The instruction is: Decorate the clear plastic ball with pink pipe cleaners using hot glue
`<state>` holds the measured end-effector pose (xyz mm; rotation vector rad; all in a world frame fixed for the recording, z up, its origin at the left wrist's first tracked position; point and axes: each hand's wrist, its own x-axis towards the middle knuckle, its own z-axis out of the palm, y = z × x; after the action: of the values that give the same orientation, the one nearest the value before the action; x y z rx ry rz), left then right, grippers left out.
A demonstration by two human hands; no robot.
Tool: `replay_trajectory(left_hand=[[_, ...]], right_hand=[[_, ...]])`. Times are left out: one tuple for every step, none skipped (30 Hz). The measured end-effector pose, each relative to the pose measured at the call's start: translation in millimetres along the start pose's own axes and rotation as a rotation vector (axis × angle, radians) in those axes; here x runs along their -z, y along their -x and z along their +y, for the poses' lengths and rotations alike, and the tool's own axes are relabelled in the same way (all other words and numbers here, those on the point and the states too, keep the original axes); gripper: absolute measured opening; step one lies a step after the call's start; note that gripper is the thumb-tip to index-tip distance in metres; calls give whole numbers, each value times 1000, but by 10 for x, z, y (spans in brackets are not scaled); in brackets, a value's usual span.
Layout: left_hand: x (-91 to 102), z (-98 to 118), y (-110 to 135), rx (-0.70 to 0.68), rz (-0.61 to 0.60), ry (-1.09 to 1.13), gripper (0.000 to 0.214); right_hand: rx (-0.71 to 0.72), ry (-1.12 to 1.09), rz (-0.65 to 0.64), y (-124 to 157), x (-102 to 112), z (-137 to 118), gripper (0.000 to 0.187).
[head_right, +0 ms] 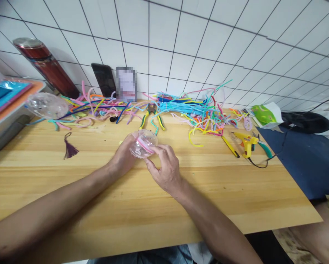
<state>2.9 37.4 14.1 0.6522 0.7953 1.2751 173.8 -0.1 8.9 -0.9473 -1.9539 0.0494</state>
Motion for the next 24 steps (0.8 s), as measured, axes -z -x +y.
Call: replay_trajectory(left_hand=[[-1,-7,3,-11,15,-10,54],[-2,-15,6,-23,32,-19,53],[-1,-22,8,-35,48,-28,53],[0,-30,9,-43,61,-35,53],[2,-36,10,-49,72,-41,53],[5,-42,11,-52,84,-46,54],[8,-47,10,-53,95,-50,55],[11,-52,10,-52,104,-55,56],[15,-58,9,-50,111,-59,57],[18,-63,7,-50,117,-64,57],[22,-70,7,-51,122,-68,57],[26,-76,6,-53,124,-72,57],[29,-83,7,-57,125,-77,57],[33,-90,8,-63,125,-83,57],[36,-95,11,-71,123,-93,58],[38,-98,15,-82,120,-106,58],[40,-98,21,-95,115,-123,58],[40,-97,29,-112,113,-144,58],[38,-94,37,-130,113,-169,57],[35,-89,47,-150,115,-198,57],[31,-85,56,-170,120,-228,57],[26,-83,66,-190,127,-255,58],[20,-82,75,-208,131,-280,59],[14,-84,84,-225,133,-302,61]], right_hand=[[9,7,-1,2,1,-2,39],[20,14,0,3,2,-4,40],[32,21,3,5,3,-6,42],[42,27,5,6,4,-6,44],[49,31,5,7,4,-5,45],[52,35,7,9,4,-3,45],[54,39,7,11,3,0,45],[54,43,7,13,1,4,44],[53,48,8,16,-1,8,43],[49,51,7,19,-4,12,42],[43,54,5,23,-8,15,42],[36,55,3,26,-12,18,42],[29,54,0,29,-15,21,41],[24,51,2,30,-19,23,41],[23,47,6,30,-22,24,40],[25,42,12,29,-23,25,39],[29,37,21,26,-24,26,38],[34,31,32,23,-23,27,36],[39,28,41,20,-21,27,34],[40,26,46,17,-18,27,32],[38,25,50,14,-14,28,30],[36,26,51,13,-10,28,28],[36,27,53,12,-6,28,26],[38,29,53,11,-2,29,25]])
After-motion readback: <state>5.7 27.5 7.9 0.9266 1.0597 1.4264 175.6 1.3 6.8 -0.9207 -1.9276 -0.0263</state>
